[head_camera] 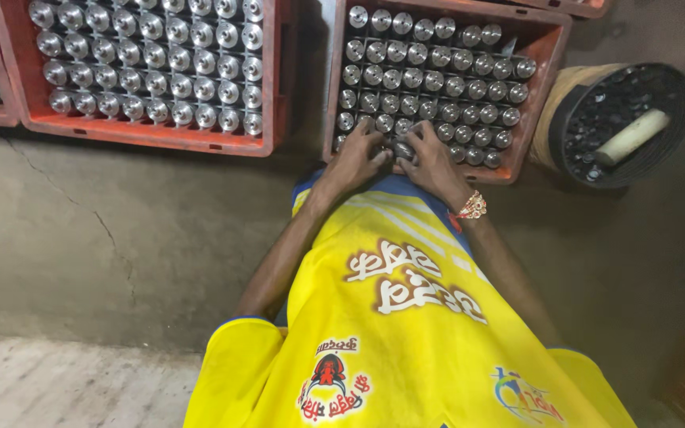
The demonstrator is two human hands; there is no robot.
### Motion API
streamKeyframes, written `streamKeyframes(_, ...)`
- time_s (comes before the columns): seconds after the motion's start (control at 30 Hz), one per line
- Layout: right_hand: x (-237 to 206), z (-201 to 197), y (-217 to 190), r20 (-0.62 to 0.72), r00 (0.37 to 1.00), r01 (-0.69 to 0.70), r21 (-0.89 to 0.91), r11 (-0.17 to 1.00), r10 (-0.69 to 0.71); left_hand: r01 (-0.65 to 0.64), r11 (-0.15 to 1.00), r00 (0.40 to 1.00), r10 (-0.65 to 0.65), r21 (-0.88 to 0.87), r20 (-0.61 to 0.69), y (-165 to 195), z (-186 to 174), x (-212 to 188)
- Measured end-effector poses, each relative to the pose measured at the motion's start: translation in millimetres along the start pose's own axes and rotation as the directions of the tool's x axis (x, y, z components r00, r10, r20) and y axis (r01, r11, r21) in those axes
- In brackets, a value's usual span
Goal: The person picks up small metal caps from a red crate and places them into a second red crate, arranging them in rows. The person uses both hands to handle the caps and occasionally uses a cylindrical tool to adjust the arrangement.
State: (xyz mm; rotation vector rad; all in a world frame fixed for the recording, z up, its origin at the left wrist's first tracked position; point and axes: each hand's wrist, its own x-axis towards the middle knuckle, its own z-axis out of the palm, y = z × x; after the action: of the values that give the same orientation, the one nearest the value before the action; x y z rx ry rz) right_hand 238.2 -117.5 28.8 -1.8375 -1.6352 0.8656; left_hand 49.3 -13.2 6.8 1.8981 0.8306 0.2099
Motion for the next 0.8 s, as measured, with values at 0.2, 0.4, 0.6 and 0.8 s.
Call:
streamKeyframes(0.2, -19, 6, 27, -0.132, 0.955, -0.227, 0.244, 0.943, 0.264, 0.032, 0.997, 0.998, -0.028, 0.076, -0.048, -1, 0, 12)
streamKeyframes(0.4, -39, -5, 62, -0.204, 0.877, -0.436, 0.045, 0.899, 0.435, -0.134, 0.940, 0.991, 0.121, 0.314, 0.060, 0, 11, 16)
streamKeyframes(0.6, -39, 4, 64, -0.252, 0.922, -0.348, -0.205, 0.915, 0.294, -0.105, 0.970, 0.990, 0.082, 0.219, 0.113, -18, 6, 24)
streamKeyframes(0.8, -26, 9, 69, -0.140, 0.914, -0.406, -0.298, 0.864, 0.381, 0.184, 0.946, 0.973, -0.137, -0.267, 0.184, 8, 23, 32)
